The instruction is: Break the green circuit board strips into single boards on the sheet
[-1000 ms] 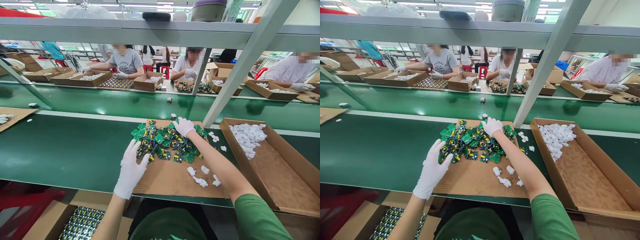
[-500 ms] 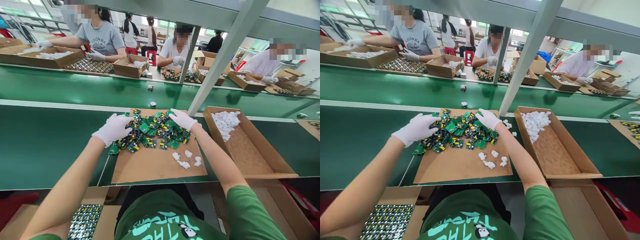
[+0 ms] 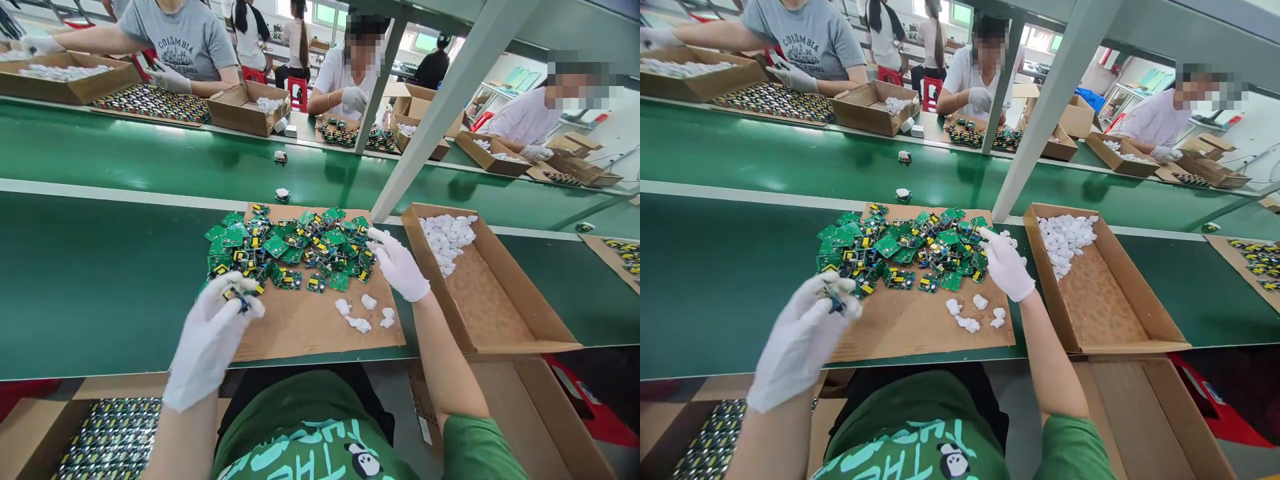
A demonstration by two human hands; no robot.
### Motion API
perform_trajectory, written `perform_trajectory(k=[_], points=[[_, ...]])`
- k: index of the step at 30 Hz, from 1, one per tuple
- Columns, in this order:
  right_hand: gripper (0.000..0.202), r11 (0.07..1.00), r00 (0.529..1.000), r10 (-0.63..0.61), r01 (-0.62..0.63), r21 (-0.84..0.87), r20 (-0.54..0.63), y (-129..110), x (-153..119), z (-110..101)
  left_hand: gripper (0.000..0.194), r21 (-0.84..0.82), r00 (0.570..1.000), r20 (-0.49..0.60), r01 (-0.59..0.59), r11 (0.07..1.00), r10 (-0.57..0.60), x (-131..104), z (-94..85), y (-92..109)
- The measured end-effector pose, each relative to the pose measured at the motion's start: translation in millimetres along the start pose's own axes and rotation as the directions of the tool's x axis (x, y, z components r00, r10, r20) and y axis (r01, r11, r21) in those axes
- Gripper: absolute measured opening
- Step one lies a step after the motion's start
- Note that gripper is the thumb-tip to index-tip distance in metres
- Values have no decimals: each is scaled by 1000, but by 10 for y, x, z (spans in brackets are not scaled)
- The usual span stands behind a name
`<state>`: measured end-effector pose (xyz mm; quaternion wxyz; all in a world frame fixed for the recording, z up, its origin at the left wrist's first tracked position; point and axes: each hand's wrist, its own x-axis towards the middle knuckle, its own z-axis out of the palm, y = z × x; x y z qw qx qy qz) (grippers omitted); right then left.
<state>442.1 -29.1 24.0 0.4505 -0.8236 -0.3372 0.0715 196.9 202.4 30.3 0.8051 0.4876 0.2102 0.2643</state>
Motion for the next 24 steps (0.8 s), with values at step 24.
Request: perform_trajectory(k=[24], points=[[34, 884, 939, -100, 236, -405, 329, -327, -739, 516, 47, -262, 806, 277, 586, 767, -522, -414, 293, -399]])
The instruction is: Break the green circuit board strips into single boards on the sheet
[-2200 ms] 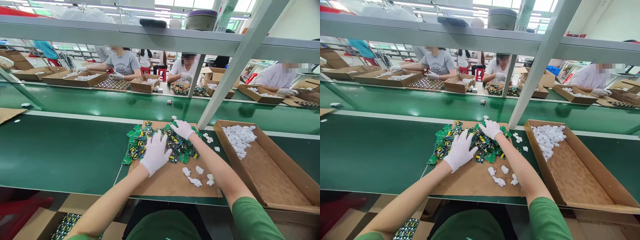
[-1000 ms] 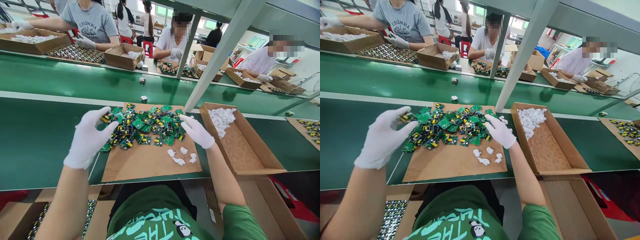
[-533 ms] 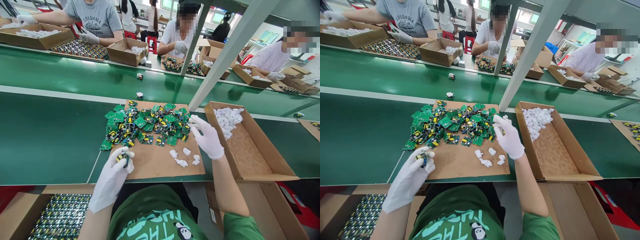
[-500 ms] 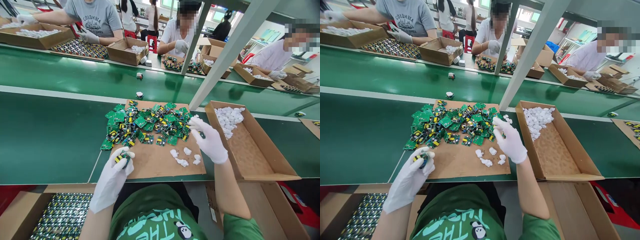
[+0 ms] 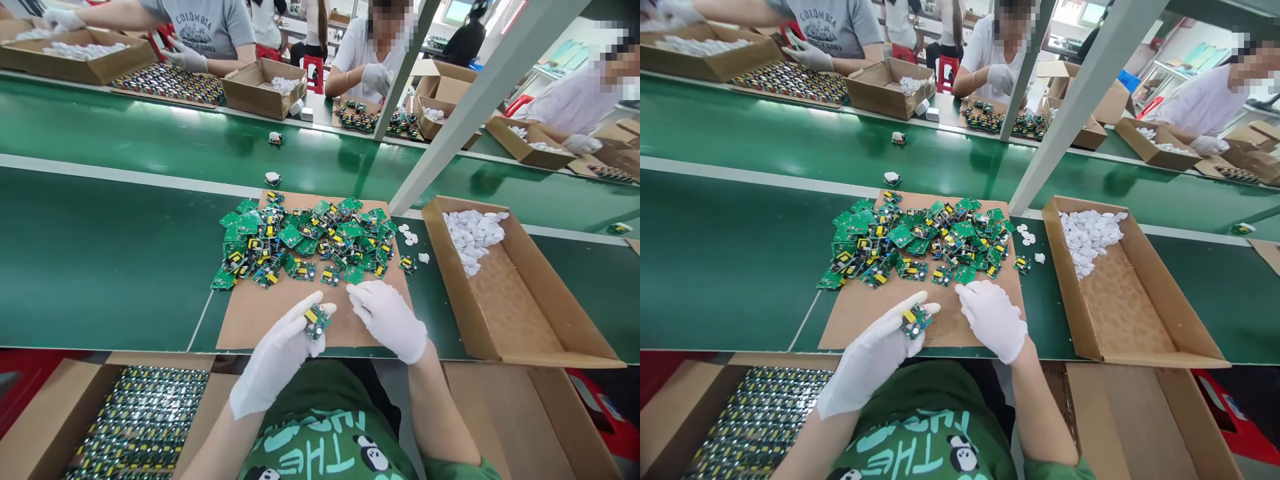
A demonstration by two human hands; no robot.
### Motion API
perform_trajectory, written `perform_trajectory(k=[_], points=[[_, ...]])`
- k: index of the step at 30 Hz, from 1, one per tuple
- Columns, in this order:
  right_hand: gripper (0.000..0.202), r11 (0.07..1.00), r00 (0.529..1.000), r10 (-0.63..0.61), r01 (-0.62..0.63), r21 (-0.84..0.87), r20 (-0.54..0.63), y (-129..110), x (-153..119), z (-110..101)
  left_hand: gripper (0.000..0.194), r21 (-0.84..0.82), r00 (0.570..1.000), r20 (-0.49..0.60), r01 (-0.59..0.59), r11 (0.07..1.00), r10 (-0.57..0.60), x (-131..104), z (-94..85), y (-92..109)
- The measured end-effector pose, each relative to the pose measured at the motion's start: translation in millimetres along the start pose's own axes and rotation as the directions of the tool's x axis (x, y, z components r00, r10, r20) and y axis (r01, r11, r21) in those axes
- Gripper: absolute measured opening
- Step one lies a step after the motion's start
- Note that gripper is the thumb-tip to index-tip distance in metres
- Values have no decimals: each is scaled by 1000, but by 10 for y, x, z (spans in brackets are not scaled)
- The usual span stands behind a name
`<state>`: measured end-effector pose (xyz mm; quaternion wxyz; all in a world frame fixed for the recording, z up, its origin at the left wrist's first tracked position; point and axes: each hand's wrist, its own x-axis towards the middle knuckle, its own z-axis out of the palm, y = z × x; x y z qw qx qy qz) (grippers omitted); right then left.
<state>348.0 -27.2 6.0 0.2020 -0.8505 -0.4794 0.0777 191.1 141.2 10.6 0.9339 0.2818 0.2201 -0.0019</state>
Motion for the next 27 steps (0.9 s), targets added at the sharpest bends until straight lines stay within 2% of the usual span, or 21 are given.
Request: perform_trajectory(k=[2, 3, 5, 6, 7, 9, 11, 14, 16, 18, 21, 24, 27], points=[[37, 954, 994, 76, -49, 297, -80, -62, -46, -18, 46, 27, 1000, -4, -8, 1000, 9, 7, -6, -18], [36, 877, 985, 134, -65, 477, -112, -110, -73, -34, 45, 51, 1000, -16, -21, 998, 22, 13, -11, -18], [28, 635, 961, 236, -42, 771, -142, -217, -120, -61, 46, 107, 997, -56, -48, 993, 54, 26, -17, -1], [25, 504, 954, 264, -13, 864, -139, -264, -137, -67, 47, 135, 995, -75, -56, 989, 66, 32, -17, 15], [26, 385, 954, 275, 8, 923, -123, -303, -148, -64, 48, 161, 993, -93, -61, 985, 76, 39, -13, 33], [32, 206, 965, 247, 35, 978, -87, -349, -155, -33, 51, 211, 988, -123, -67, 975, 94, 50, 6, 72], [35, 80, 973, 225, 33, 996, -51, -355, -151, 19, 53, 245, 984, -137, -77, 966, 114, 60, 31, 99], [38, -52, 969, 247, 34, 998, -20, -323, -153, 94, 50, 250, 986, -123, -78, 965, 112, 75, 55, 97], [37, -75, 969, 245, 28, 997, -9, -294, -164, 122, 46, 234, 991, -94, -68, 970, 92, 84, 55, 72], [31, -30, 965, 260, 32, 999, -23, -271, -185, 134, 42, 216, 995, -68, -59, 975, 75, 93, 49, 43], [33, 50, 957, 289, 7, 999, -21, -255, -232, 140, 39, 182, 998, -28, -52, 982, 58, 102, 48, 18], [30, 68, 939, 343, 14, 998, -36, -255, -285, 147, 38, 155, 999, 7, -54, 986, 54, 114, 62, 20], [22, 108, 922, 371, 78, 991, -113, -265, -313, 145, 37, 139, 999, 34, -42, 989, 38, 123, 79, 27]])
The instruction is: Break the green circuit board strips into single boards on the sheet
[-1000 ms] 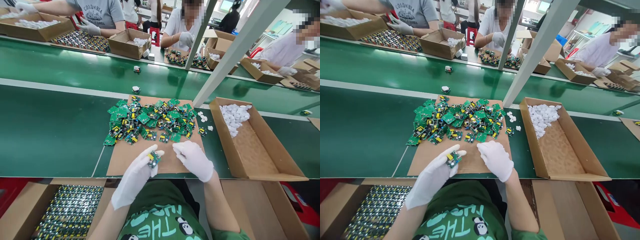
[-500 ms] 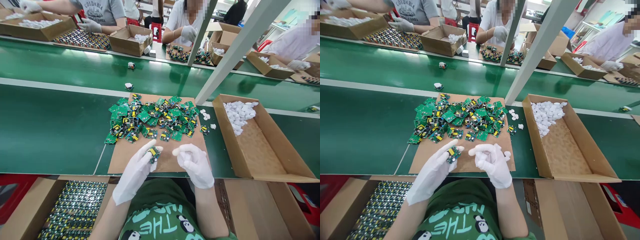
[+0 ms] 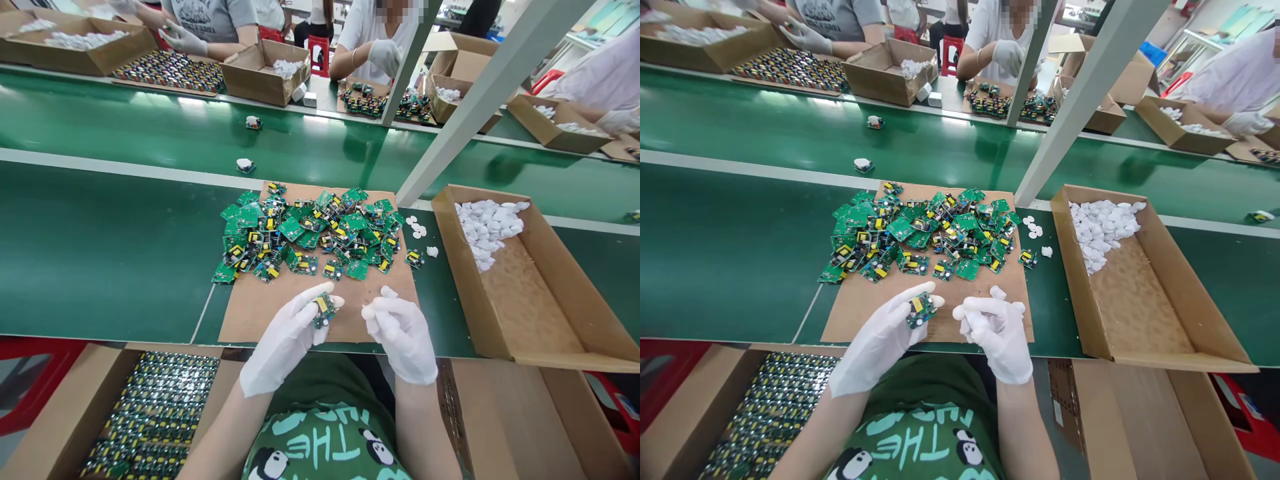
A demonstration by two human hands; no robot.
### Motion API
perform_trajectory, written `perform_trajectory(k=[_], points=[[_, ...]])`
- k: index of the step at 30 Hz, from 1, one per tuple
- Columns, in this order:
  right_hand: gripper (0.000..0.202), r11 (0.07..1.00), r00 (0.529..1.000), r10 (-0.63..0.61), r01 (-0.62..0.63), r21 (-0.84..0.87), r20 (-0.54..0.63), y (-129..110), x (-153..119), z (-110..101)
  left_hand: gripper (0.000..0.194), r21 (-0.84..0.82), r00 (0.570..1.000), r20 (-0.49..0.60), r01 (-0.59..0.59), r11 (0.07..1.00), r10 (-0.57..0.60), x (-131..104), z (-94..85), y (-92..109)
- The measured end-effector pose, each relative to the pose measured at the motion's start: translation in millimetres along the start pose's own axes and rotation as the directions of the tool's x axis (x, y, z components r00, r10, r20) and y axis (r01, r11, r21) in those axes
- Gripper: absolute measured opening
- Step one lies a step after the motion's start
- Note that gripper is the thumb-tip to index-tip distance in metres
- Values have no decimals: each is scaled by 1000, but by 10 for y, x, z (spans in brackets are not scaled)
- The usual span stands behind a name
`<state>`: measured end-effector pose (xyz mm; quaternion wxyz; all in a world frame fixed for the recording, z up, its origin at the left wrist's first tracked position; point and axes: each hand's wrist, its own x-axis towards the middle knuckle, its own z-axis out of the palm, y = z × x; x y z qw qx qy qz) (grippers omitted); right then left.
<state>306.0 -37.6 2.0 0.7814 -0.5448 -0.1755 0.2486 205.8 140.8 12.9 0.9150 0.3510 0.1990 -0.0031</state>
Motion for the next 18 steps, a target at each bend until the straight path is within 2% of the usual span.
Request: perform_trajectory(k=[4, 6, 11, 15, 18], points=[[18, 988, 990, -143, 143, -58, 7, -22, 11, 23, 37, -73, 999, 51, 2, 997, 2, -13, 21, -1], [15, 982, 986, -169, 169, -90, 6, -32, 24, 35, 35, -125, 998, 63, -19, 992, 27, -27, 33, -8], [10, 967, 987, -160, 153, -203, -15, -58, 19, 112, 35, -137, 999, 49, -16, 990, 23, -41, 60, -66], [7, 904, 988, -132, 88, -418, -76, -61, -31, 279, 38, -158, 998, -11, -70, 985, 69, -57, 124, -165], [20, 868, 984, -175, 144, -475, -22, -48, -60, 391, 40, -177, 994, -15, -110, 978, 109, -87, 194, -241]])
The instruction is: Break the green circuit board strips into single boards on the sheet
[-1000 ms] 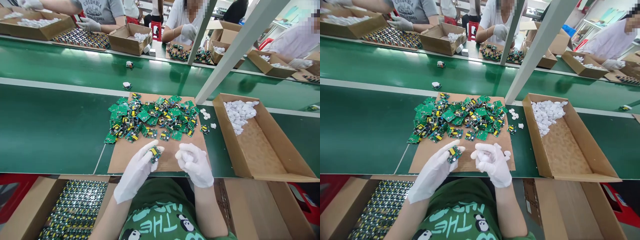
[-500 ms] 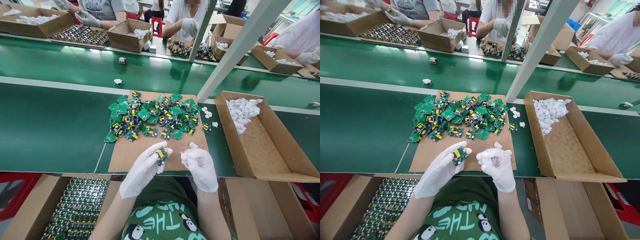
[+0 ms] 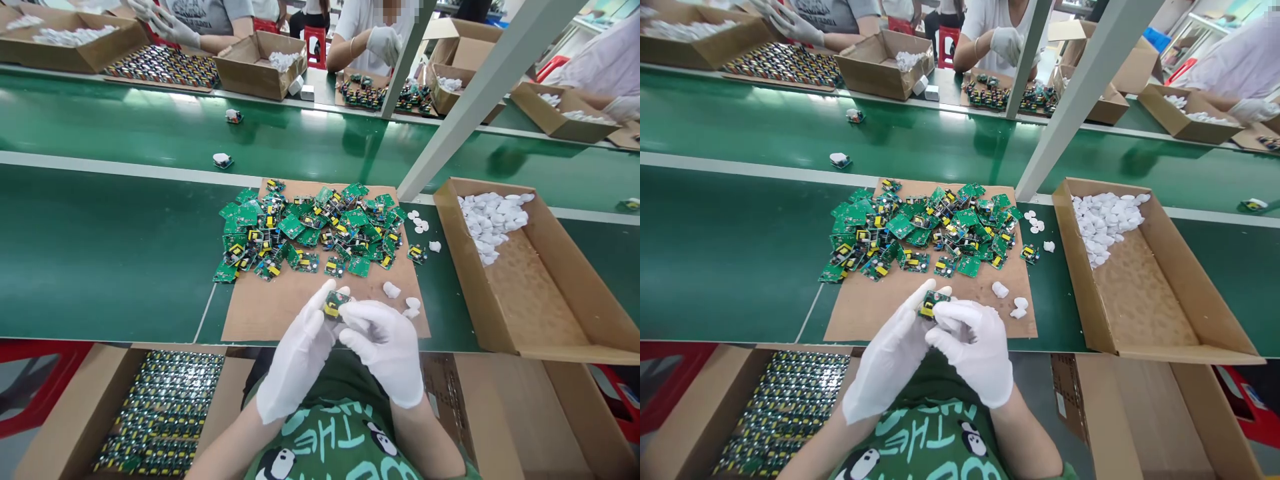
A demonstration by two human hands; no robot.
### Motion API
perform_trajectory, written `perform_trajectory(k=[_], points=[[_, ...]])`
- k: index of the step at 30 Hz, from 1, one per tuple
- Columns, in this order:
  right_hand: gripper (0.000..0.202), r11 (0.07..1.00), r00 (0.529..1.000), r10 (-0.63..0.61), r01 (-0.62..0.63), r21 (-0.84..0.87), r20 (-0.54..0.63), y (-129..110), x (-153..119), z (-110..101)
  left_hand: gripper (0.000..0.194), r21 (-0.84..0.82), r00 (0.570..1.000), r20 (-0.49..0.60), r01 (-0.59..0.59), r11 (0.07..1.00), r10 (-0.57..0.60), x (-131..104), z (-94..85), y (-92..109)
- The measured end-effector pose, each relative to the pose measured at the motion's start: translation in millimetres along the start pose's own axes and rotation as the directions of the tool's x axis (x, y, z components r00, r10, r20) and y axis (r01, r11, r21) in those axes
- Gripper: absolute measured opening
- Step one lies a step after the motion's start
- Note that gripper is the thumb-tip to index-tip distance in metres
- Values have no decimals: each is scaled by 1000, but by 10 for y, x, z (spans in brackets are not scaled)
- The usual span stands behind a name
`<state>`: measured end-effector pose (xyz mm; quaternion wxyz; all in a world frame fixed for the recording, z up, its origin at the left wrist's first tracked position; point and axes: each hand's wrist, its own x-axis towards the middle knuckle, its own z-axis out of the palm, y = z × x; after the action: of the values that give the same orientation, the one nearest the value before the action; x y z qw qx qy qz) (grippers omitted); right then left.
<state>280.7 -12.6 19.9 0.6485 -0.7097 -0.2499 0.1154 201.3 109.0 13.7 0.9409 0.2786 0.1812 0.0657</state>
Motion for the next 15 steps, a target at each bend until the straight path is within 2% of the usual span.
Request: perform_trajectory(k=[2, 8, 10, 13, 15], points=[[26, 997, 999, -51, 50, 51, 17, -16, -7, 26, 41, -4, 1000, 3, -23, 1000, 23, -22, 23, -36], [22, 994, 994, -77, 71, 79, 74, -47, -23, -45, 35, 68, 997, 26, -69, 995, 67, -40, -11, 0], [25, 992, 996, -47, 38, 121, 74, -57, -41, -50, 34, 90, 998, 27, -65, 994, 63, -50, -26, 39], [26, 984, 999, 40, -42, 174, 15, -83, -56, -15, 33, 119, 997, 9, -74, 990, 74, -78, -45, 78], [23, 987, 1000, 22, -23, 160, 14, -101, -49, 21, 34, 153, 996, 3, -89, 984, 90, -96, -66, 81]])
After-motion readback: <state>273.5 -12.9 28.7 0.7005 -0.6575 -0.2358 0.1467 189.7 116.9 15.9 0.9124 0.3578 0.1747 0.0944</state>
